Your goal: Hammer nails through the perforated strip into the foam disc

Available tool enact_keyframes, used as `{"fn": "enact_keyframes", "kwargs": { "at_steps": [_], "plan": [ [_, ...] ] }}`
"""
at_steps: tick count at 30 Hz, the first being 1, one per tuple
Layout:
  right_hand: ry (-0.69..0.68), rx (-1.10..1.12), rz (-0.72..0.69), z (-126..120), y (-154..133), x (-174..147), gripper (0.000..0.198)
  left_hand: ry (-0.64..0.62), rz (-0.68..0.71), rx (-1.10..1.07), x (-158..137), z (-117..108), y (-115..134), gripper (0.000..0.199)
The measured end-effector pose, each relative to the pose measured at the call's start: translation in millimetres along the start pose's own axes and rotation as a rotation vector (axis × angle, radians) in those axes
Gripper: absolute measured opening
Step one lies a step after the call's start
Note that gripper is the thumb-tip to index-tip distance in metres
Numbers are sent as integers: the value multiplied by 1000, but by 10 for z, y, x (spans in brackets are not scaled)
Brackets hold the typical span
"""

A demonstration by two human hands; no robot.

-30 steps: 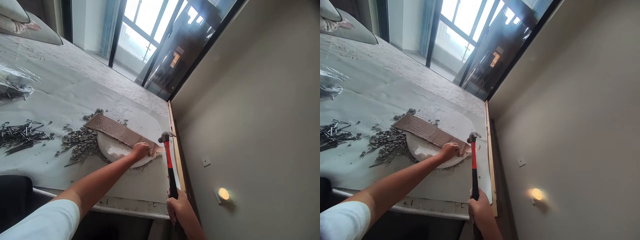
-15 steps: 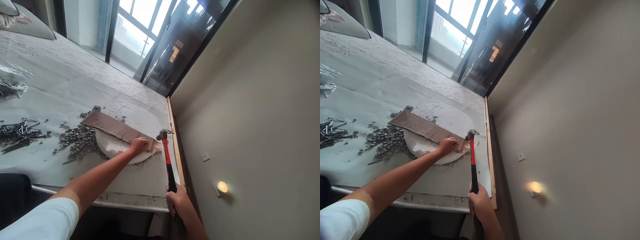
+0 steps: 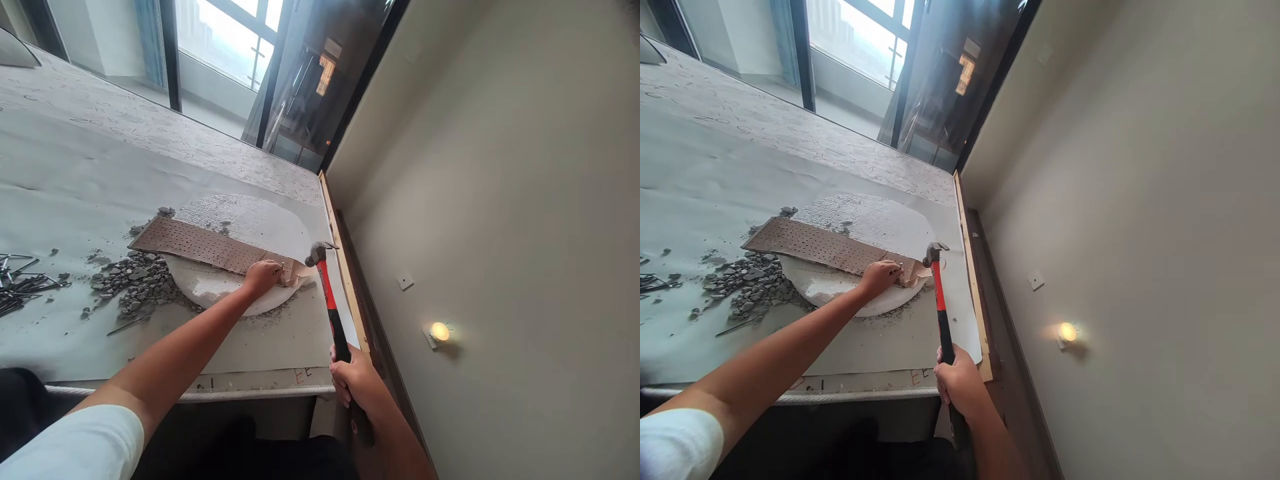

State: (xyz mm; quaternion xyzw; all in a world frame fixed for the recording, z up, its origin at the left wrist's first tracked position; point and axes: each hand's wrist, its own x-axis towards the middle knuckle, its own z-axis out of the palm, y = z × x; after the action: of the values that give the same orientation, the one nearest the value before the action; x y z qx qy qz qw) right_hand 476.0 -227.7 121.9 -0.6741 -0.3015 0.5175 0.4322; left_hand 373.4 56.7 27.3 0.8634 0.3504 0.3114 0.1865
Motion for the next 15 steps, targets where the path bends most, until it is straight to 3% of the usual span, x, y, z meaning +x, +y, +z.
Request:
{"fn": "enact_keyframes", "kwargs": {
  "at_steps": [15],
  "plan": [
    [-76, -39, 4, 9, -141, -69, 15, -71, 11, 12, 3, -189, 162, 38]
  ]
}}
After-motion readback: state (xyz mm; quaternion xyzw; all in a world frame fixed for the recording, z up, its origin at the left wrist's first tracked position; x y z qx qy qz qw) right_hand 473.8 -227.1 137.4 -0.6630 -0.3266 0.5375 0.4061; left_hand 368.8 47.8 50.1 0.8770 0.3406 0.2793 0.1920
